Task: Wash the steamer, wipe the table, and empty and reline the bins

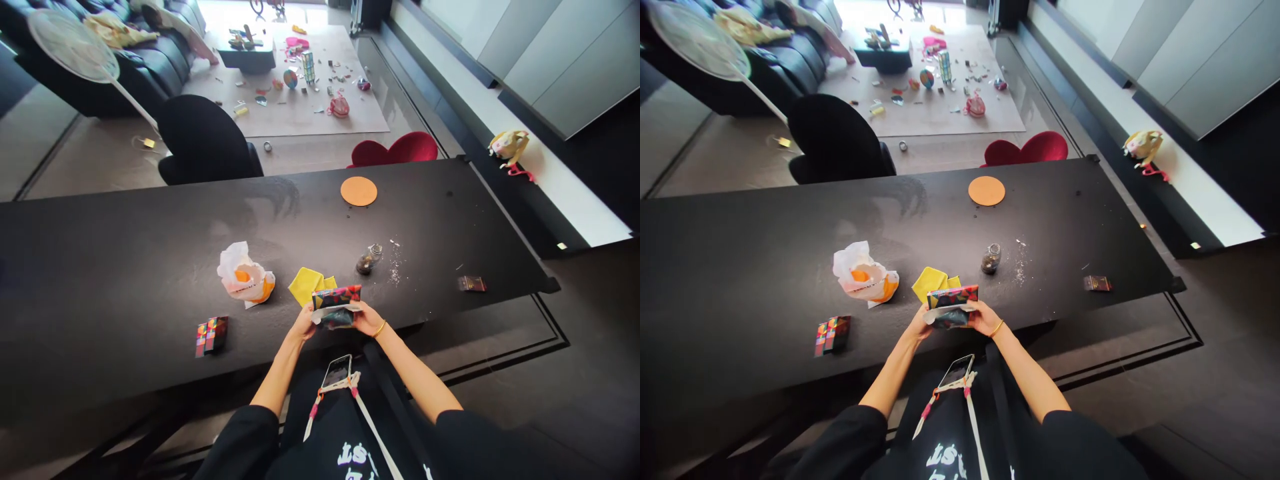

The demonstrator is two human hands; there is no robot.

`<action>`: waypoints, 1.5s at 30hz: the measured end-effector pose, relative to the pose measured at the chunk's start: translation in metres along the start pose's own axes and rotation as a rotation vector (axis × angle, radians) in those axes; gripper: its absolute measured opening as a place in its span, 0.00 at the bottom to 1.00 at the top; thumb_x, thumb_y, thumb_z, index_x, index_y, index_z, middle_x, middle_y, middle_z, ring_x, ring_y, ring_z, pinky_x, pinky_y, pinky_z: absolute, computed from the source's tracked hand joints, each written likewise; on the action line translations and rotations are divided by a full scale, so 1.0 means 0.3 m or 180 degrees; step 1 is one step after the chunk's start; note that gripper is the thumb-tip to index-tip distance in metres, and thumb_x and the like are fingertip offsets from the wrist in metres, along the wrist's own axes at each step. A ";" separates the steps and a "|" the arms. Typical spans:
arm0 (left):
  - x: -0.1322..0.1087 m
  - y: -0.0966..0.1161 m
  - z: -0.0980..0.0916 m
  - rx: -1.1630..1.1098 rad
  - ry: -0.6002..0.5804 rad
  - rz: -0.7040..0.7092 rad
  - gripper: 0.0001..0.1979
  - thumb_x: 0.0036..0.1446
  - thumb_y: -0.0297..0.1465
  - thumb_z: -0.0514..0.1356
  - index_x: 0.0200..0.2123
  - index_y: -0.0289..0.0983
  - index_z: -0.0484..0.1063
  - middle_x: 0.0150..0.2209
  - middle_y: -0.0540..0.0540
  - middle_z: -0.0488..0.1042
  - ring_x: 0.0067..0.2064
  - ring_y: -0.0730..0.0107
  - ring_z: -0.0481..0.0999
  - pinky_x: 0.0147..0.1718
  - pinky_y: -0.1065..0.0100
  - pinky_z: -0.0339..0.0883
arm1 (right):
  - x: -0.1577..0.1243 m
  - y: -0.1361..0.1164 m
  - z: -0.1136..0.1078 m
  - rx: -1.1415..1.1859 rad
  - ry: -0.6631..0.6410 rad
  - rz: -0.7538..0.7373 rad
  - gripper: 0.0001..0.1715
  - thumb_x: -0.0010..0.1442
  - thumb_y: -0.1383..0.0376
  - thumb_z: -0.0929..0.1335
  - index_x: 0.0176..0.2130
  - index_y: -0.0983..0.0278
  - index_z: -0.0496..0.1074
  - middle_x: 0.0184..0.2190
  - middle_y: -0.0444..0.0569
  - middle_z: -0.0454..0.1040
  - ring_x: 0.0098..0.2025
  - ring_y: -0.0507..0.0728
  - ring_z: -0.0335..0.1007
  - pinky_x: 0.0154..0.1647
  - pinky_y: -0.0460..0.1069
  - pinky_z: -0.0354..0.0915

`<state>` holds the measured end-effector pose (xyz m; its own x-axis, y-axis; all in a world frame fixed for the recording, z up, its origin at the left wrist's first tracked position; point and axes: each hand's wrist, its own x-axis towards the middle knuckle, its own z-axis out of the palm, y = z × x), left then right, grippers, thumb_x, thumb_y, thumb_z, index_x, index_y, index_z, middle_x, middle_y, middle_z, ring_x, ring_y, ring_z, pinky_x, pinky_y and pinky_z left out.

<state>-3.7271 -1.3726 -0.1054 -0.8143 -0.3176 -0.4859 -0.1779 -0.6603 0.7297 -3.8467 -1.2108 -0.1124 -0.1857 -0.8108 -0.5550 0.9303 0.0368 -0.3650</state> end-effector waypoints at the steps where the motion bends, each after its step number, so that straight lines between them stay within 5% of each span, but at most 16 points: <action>1: 0.011 0.002 -0.004 -0.0076 0.0218 0.0123 0.26 0.43 0.40 0.69 0.44 0.32 0.76 0.43 0.37 0.79 0.49 0.51 0.77 0.50 0.56 0.69 | -0.007 -0.005 0.017 0.0115 -0.0078 0.0008 0.19 0.52 0.53 0.73 0.40 0.61 0.72 0.35 0.44 0.79 0.37 0.54 0.76 0.45 0.55 0.71; 4: 0.032 -0.012 0.001 0.0182 0.0821 0.0495 0.25 0.47 0.39 0.65 0.48 0.33 0.74 0.47 0.39 0.78 0.55 0.50 0.73 0.56 0.51 0.64 | -0.027 -0.004 0.072 0.0343 -0.0115 -0.0205 0.28 0.59 0.41 0.63 0.49 0.55 0.68 0.48 0.47 0.75 0.53 0.57 0.71 0.53 0.61 0.66; 6: 0.028 -0.046 0.025 0.0807 0.0717 0.0703 0.22 0.48 0.34 0.64 0.47 0.34 0.76 0.50 0.40 0.77 0.58 0.50 0.70 0.60 0.48 0.59 | -0.032 0.017 0.092 0.0256 0.0172 -0.0290 0.29 0.58 0.40 0.63 0.48 0.55 0.69 0.46 0.47 0.76 0.53 0.58 0.71 0.53 0.60 0.67; 13: -0.021 -0.144 0.120 0.2441 -0.0825 0.1363 0.34 0.48 0.18 0.52 0.58 0.44 0.69 0.63 0.47 0.62 0.63 0.59 0.65 0.63 0.51 0.55 | -0.050 0.082 0.045 -0.0122 0.1387 -0.1160 0.21 0.46 0.59 0.76 0.41 0.60 0.73 0.39 0.45 0.79 0.44 0.59 0.76 0.50 0.54 0.70; 17: -0.004 -0.059 0.109 0.3313 -0.1659 0.1144 0.38 0.48 0.18 0.54 0.63 0.46 0.62 0.67 0.45 0.55 0.61 0.54 0.67 0.61 0.51 0.57 | -0.095 0.091 0.044 -0.0109 0.1411 -0.1131 0.24 0.46 0.60 0.76 0.43 0.61 0.73 0.39 0.47 0.80 0.44 0.61 0.76 0.50 0.56 0.71; 21: 0.013 0.061 0.097 0.3290 -0.2213 0.1057 0.35 0.52 0.22 0.56 0.64 0.43 0.61 0.70 0.41 0.44 0.68 0.53 0.52 0.63 0.54 0.52 | -0.111 0.114 0.091 0.0055 0.1181 -0.1276 0.23 0.51 0.59 0.74 0.47 0.60 0.72 0.45 0.48 0.79 0.48 0.61 0.75 0.54 0.57 0.69; 23: 0.012 0.096 0.097 0.3295 -0.1987 0.1059 0.38 0.51 0.24 0.58 0.67 0.41 0.54 0.70 0.38 0.42 0.70 0.51 0.47 0.64 0.51 0.48 | -0.108 0.122 0.106 0.0202 0.1082 -0.1325 0.22 0.51 0.59 0.74 0.46 0.61 0.72 0.46 0.48 0.78 0.49 0.61 0.75 0.55 0.57 0.69; 26: -0.007 0.083 0.102 0.3450 -0.0999 0.0986 0.44 0.48 0.27 0.63 0.68 0.36 0.51 0.66 0.31 0.55 0.67 0.40 0.53 0.63 0.43 0.44 | -0.098 0.125 0.104 0.0436 0.1185 -0.1290 0.20 0.48 0.62 0.74 0.43 0.61 0.73 0.43 0.48 0.79 0.50 0.62 0.74 0.56 0.58 0.68; 29: -0.042 0.002 0.102 0.3220 -0.0477 0.0610 0.33 0.49 0.28 0.62 0.60 0.33 0.65 0.52 0.31 0.73 0.56 0.41 0.70 0.58 0.46 0.56 | -0.078 0.131 0.093 0.0524 0.1509 -0.1444 0.18 0.47 0.64 0.74 0.41 0.61 0.74 0.40 0.47 0.80 0.47 0.62 0.76 0.55 0.59 0.69; 32: -0.076 -0.075 0.083 0.2894 -0.0286 0.0646 0.24 0.49 0.24 0.57 0.52 0.34 0.70 0.48 0.35 0.76 0.50 0.49 0.74 0.53 0.52 0.63 | -0.057 0.159 0.099 0.0465 0.1771 -0.1689 0.18 0.46 0.63 0.75 0.40 0.62 0.74 0.37 0.47 0.80 0.44 0.63 0.77 0.53 0.59 0.71; 35: -0.073 -0.070 0.040 0.2769 -0.0874 0.0940 0.28 0.48 0.22 0.56 0.56 0.33 0.65 0.52 0.36 0.73 0.52 0.55 0.73 0.53 0.55 0.65 | -0.045 0.208 0.122 0.0355 0.1787 -0.1913 0.22 0.45 0.61 0.76 0.41 0.62 0.74 0.38 0.46 0.80 0.43 0.62 0.77 0.51 0.58 0.72; 39: -0.021 0.049 -0.028 0.2589 -0.1983 0.0756 0.30 0.51 0.24 0.57 0.59 0.34 0.61 0.54 0.37 0.71 0.53 0.57 0.72 0.55 0.56 0.64 | -0.046 0.254 0.147 0.0305 0.1487 -0.1873 0.26 0.47 0.58 0.76 0.46 0.60 0.72 0.43 0.46 0.80 0.45 0.59 0.77 0.53 0.56 0.71; 42: -0.012 0.126 -0.060 0.2627 -0.2514 0.0341 0.35 0.50 0.31 0.63 0.61 0.33 0.60 0.54 0.37 0.71 0.54 0.52 0.71 0.56 0.54 0.62 | -0.065 0.227 0.138 0.0213 0.1192 -0.1489 0.24 0.47 0.58 0.76 0.44 0.61 0.73 0.42 0.48 0.80 0.46 0.61 0.77 0.53 0.58 0.70; 45: -0.045 0.127 -0.048 0.2339 -0.2882 0.0035 0.48 0.45 0.39 0.69 0.66 0.35 0.52 0.62 0.37 0.63 0.62 0.49 0.64 0.60 0.54 0.56 | -0.102 0.155 0.112 -0.0055 0.1192 -0.1208 0.21 0.46 0.58 0.76 0.40 0.63 0.74 0.38 0.50 0.81 0.42 0.63 0.78 0.50 0.60 0.72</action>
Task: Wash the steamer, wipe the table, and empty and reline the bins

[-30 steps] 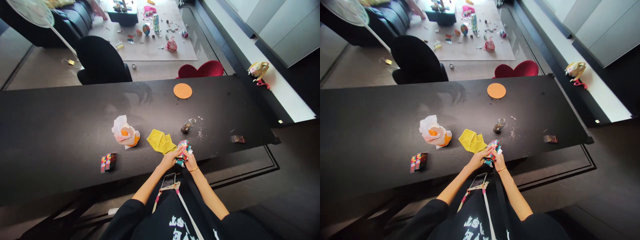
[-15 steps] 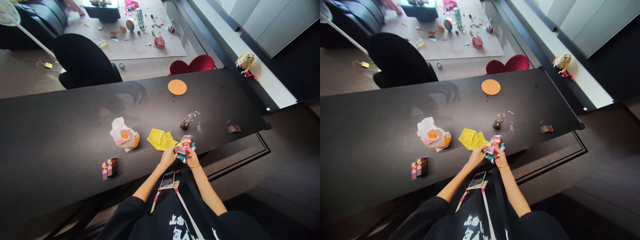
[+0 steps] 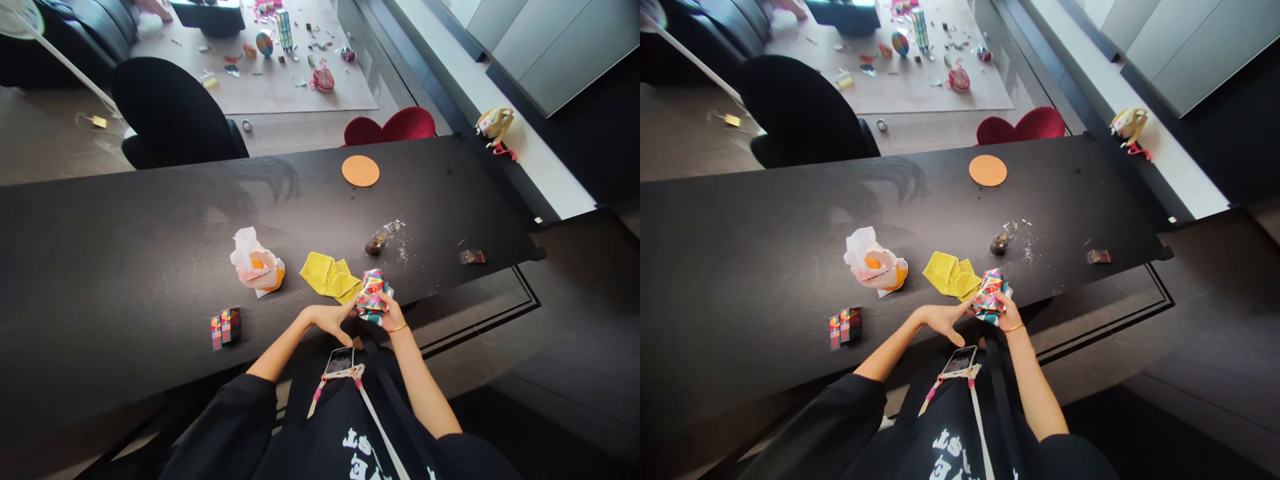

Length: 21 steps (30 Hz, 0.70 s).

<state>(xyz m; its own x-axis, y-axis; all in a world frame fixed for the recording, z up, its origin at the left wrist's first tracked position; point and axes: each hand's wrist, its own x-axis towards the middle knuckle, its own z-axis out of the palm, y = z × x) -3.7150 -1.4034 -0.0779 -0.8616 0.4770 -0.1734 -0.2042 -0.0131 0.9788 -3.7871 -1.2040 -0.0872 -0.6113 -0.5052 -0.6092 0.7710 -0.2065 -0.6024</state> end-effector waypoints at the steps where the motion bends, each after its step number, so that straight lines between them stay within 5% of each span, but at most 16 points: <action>1: 0.009 0.000 0.025 -0.0119 0.0163 -0.0037 0.48 0.45 0.41 0.69 0.66 0.37 0.52 0.64 0.38 0.61 0.63 0.50 0.62 0.62 0.55 0.54 | 0.001 -0.028 -0.009 -0.0161 0.0003 -0.0039 0.22 0.45 0.60 0.77 0.40 0.64 0.74 0.38 0.50 0.81 0.41 0.63 0.78 0.49 0.60 0.72; 5: 0.104 -0.014 0.135 -0.0717 0.1339 -0.0441 0.35 0.46 0.44 0.68 0.55 0.34 0.68 0.53 0.37 0.72 0.53 0.56 0.72 0.56 0.55 0.63 | -0.002 -0.113 -0.016 -0.0604 0.0069 -0.0517 0.30 0.40 0.65 0.79 0.44 0.63 0.72 0.40 0.49 0.80 0.42 0.62 0.78 0.50 0.58 0.72; 8: 0.183 -0.029 0.190 -0.1474 0.1670 -0.0688 0.29 0.42 0.44 0.71 0.45 0.33 0.73 0.41 0.41 0.77 0.40 0.64 0.76 0.44 0.60 0.70 | -0.004 -0.144 -0.013 -0.0577 0.0155 -0.0733 0.32 0.39 0.65 0.79 0.44 0.62 0.71 0.41 0.48 0.80 0.43 0.60 0.77 0.50 0.57 0.72; 12: 0.252 -0.048 0.236 -0.1702 0.2020 -0.0911 0.26 0.37 0.42 0.73 0.37 0.31 0.74 0.30 0.46 0.76 0.28 0.74 0.72 0.33 0.69 0.67 | 0.007 -0.165 -0.047 -0.0717 -0.0074 -0.0409 0.30 0.41 0.57 0.79 0.43 0.64 0.72 0.40 0.50 0.80 0.41 0.59 0.78 0.46 0.54 0.73; 18: 0.367 -0.018 0.298 -0.0653 0.2511 -0.0871 0.22 0.45 0.43 0.67 0.38 0.32 0.76 0.25 0.51 0.72 0.25 0.76 0.66 0.26 0.73 0.58 | 0.108 -0.173 -0.140 -0.1204 0.1645 -0.0770 0.28 0.44 0.43 0.73 0.25 0.66 0.71 0.21 0.46 0.76 0.23 0.54 0.73 0.23 0.46 0.68; 21: 0.394 -0.002 0.312 -0.0233 0.2763 -0.0963 0.18 0.48 0.42 0.64 0.32 0.31 0.77 0.21 0.53 0.68 0.24 0.77 0.62 0.24 0.73 0.53 | 0.161 -0.169 -0.159 -0.1490 0.1740 -0.0922 0.28 0.45 0.42 0.72 0.23 0.64 0.69 0.18 0.45 0.74 0.21 0.54 0.70 0.20 0.45 0.64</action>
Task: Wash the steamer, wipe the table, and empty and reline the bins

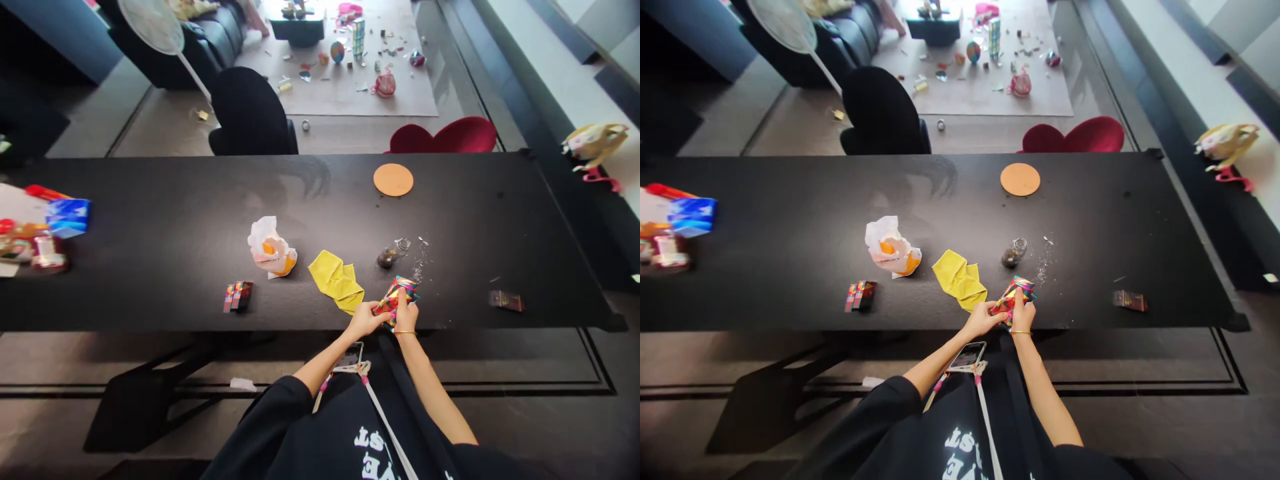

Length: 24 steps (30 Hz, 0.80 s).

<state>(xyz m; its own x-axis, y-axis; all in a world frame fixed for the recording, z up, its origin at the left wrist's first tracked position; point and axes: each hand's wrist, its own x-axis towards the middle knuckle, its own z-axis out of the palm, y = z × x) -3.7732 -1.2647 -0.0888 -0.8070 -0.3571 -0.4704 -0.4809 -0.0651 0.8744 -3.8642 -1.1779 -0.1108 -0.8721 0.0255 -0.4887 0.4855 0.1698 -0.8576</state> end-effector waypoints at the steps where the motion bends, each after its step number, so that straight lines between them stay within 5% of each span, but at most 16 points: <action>1: -0.004 -0.001 0.000 0.0028 0.0091 0.0003 0.18 0.49 0.42 0.64 0.30 0.31 0.76 0.21 0.53 0.66 0.24 0.77 0.60 0.24 0.73 0.52 | 0.007 0.003 0.012 -0.0062 -0.0041 -0.0026 0.28 0.45 0.42 0.72 0.23 0.64 0.69 0.18 0.46 0.74 0.21 0.54 0.70 0.20 0.46 0.64; 6: -0.052 -0.038 -0.091 -0.0445 0.0286 0.0047 0.22 0.49 0.47 0.63 0.31 0.30 0.77 0.21 0.52 0.68 0.23 0.77 0.60 0.24 0.73 0.53 | -0.035 -0.006 0.133 0.0033 -0.0817 0.0106 0.28 0.41 0.44 0.74 0.29 0.65 0.73 0.25 0.48 0.78 0.26 0.57 0.74 0.27 0.48 0.69; 9: -0.118 -0.028 -0.249 -0.0235 0.0304 0.0064 0.24 0.48 0.49 0.63 0.35 0.33 0.78 0.23 0.51 0.72 0.25 0.74 0.65 0.26 0.72 0.56 | -0.100 -0.037 0.233 0.0246 -0.1654 0.0324 0.29 0.42 0.45 0.75 0.34 0.65 0.74 0.29 0.48 0.79 0.30 0.57 0.76 0.34 0.50 0.72; 11: -0.173 -0.003 -0.409 -0.0036 0.0357 0.0062 0.23 0.52 0.49 0.60 0.36 0.35 0.79 0.24 0.50 0.75 0.27 0.71 0.69 0.27 0.71 0.59 | -0.137 -0.078 0.302 0.0368 -0.2054 0.0371 0.29 0.43 0.45 0.75 0.35 0.65 0.74 0.31 0.48 0.80 0.32 0.57 0.77 0.38 0.51 0.73; 13: -0.215 0.027 -0.604 -0.0156 0.1002 0.0125 0.26 0.60 0.49 0.50 0.35 0.34 0.79 0.24 0.46 0.76 0.28 0.69 0.72 0.29 0.70 0.62 | -0.164 -0.139 0.379 0.0458 -0.2332 0.0443 0.30 0.43 0.43 0.75 0.35 0.63 0.73 0.31 0.47 0.79 0.33 0.57 0.77 0.39 0.52 0.73; 16: -0.208 0.071 -0.914 -0.0087 0.2940 0.0448 0.24 0.63 0.43 0.47 0.33 0.34 0.76 0.26 0.46 0.76 0.29 0.71 0.72 0.32 0.71 0.64 | -0.199 -0.250 0.537 0.0419 -0.3015 0.0726 0.35 0.42 0.34 0.70 0.31 0.61 0.71 0.31 0.50 0.78 0.36 0.60 0.77 0.38 0.55 0.74; 17: -0.183 0.086 -1.006 0.0053 0.3304 0.0509 0.20 0.62 0.41 0.50 0.36 0.34 0.76 0.31 0.45 0.77 0.32 0.71 0.73 0.35 0.71 0.65 | -0.215 -0.286 0.602 0.0379 -0.3279 0.0763 0.36 0.43 0.31 0.68 0.30 0.60 0.70 0.30 0.50 0.78 0.38 0.61 0.77 0.38 0.56 0.74; 20: -0.067 0.127 -1.202 0.0386 0.2936 0.0246 0.14 0.55 0.38 0.60 0.40 0.34 0.74 0.39 0.43 0.77 0.38 0.68 0.75 0.41 0.69 0.65 | -0.279 -0.367 0.813 0.0314 -0.3734 0.0496 0.36 0.46 0.30 0.64 0.29 0.58 0.68 0.28 0.47 0.75 0.43 0.61 0.76 0.41 0.57 0.74; 24: 0.050 0.159 -1.292 0.0181 0.1824 -0.0212 0.28 0.43 0.31 0.68 0.50 0.29 0.70 0.37 0.40 0.78 0.38 0.65 0.75 0.40 0.67 0.65 | -0.358 -0.403 1.024 0.0080 -0.3832 0.0188 0.36 0.50 0.32 0.62 0.30 0.59 0.72 0.26 0.47 0.75 0.38 0.60 0.75 0.42 0.57 0.73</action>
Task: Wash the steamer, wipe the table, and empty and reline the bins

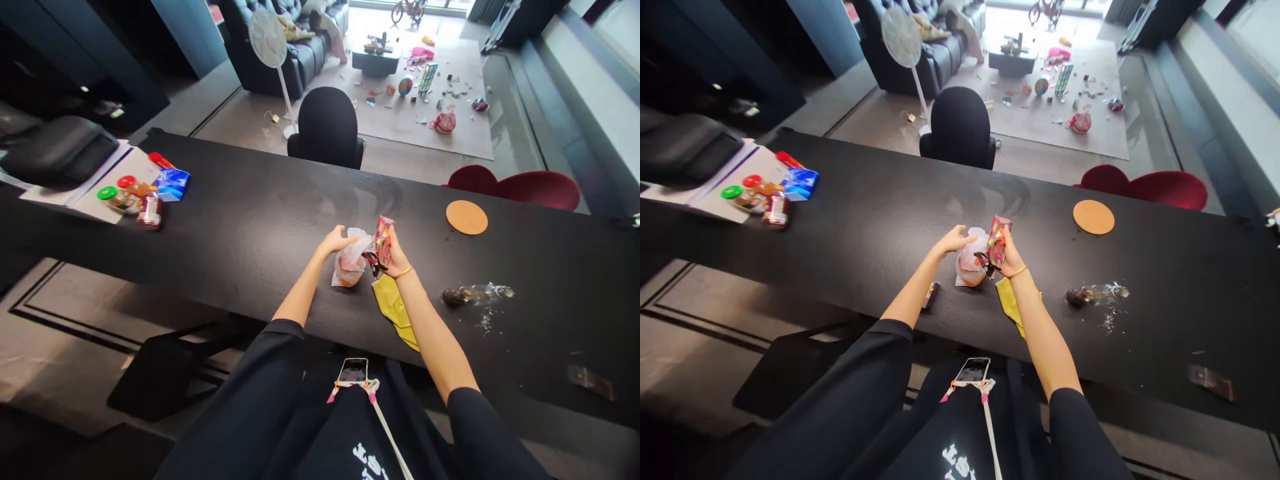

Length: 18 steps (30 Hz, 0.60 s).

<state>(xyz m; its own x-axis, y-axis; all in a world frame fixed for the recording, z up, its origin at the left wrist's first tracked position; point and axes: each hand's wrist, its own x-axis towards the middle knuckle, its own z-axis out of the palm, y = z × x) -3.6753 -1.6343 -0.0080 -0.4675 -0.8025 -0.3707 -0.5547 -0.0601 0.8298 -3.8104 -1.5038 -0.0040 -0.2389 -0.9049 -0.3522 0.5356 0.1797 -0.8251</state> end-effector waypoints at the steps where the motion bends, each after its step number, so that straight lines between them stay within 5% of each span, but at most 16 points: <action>1: 0.011 0.000 -0.002 -0.0187 -0.0307 0.0039 0.31 0.43 0.28 0.67 0.53 0.28 0.68 0.36 0.41 0.79 0.36 0.66 0.75 0.38 0.68 0.66 | 0.020 -0.002 0.018 -0.0044 -0.0015 0.0032 0.37 0.50 0.32 0.61 0.30 0.60 0.73 0.26 0.49 0.75 0.37 0.60 0.75 0.42 0.56 0.73; 6: 0.011 -0.043 -0.055 -0.0860 -0.1189 0.0735 0.28 0.43 0.22 0.57 0.52 0.30 0.70 0.31 0.45 0.79 0.33 0.71 0.75 0.38 0.68 0.67 | 0.011 -0.012 0.021 -0.0033 0.0306 -0.0118 0.39 0.51 0.30 0.57 0.29 0.59 0.72 0.32 0.51 0.78 0.42 0.61 0.75 0.42 0.57 0.73; 9: 0.003 -0.077 -0.085 -0.0628 -0.0939 0.0951 0.19 0.45 0.24 0.53 0.42 0.30 0.76 0.33 0.43 0.78 0.38 0.68 0.76 0.44 0.64 0.67 | -0.024 -0.022 0.017 -0.0017 0.0571 -0.0365 0.38 0.53 0.31 0.56 0.28 0.59 0.70 0.32 0.51 0.77 0.46 0.60 0.74 0.46 0.57 0.72; 11: -0.010 -0.097 -0.088 -0.0525 -0.0810 0.1123 0.23 0.47 0.26 0.53 0.47 0.32 0.75 0.45 0.40 0.77 0.48 0.63 0.74 0.51 0.60 0.65 | -0.041 -0.028 0.029 0.0085 0.0536 -0.0398 0.38 0.52 0.31 0.57 0.28 0.59 0.70 0.33 0.51 0.77 0.47 0.61 0.73 0.47 0.57 0.72; 15: -0.050 -0.125 -0.031 -0.0180 -0.1296 0.1383 0.44 0.40 0.31 0.65 0.64 0.37 0.58 0.68 0.38 0.53 0.67 0.50 0.52 0.63 0.50 0.45 | -0.062 -0.043 0.079 0.0129 0.0211 -0.0186 0.39 0.50 0.30 0.59 0.33 0.60 0.72 0.35 0.52 0.78 0.46 0.62 0.75 0.46 0.57 0.73; 18: -0.058 -0.133 0.058 0.0112 -0.0953 0.1475 0.46 0.32 0.32 0.72 0.59 0.40 0.64 0.68 0.40 0.51 0.70 0.43 0.41 0.64 0.43 0.25 | -0.077 -0.060 0.121 0.0067 -0.0033 0.0011 0.40 0.50 0.30 0.60 0.34 0.61 0.72 0.34 0.52 0.79 0.44 0.62 0.76 0.44 0.57 0.73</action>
<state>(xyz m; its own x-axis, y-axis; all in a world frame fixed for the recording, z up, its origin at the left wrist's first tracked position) -3.6571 -1.6077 -0.0419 -0.8407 -0.5361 -0.0765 -0.2645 0.2833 0.9218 -3.7852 -1.5003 0.0350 -0.2287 -0.9083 -0.3502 0.5535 0.1746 -0.8144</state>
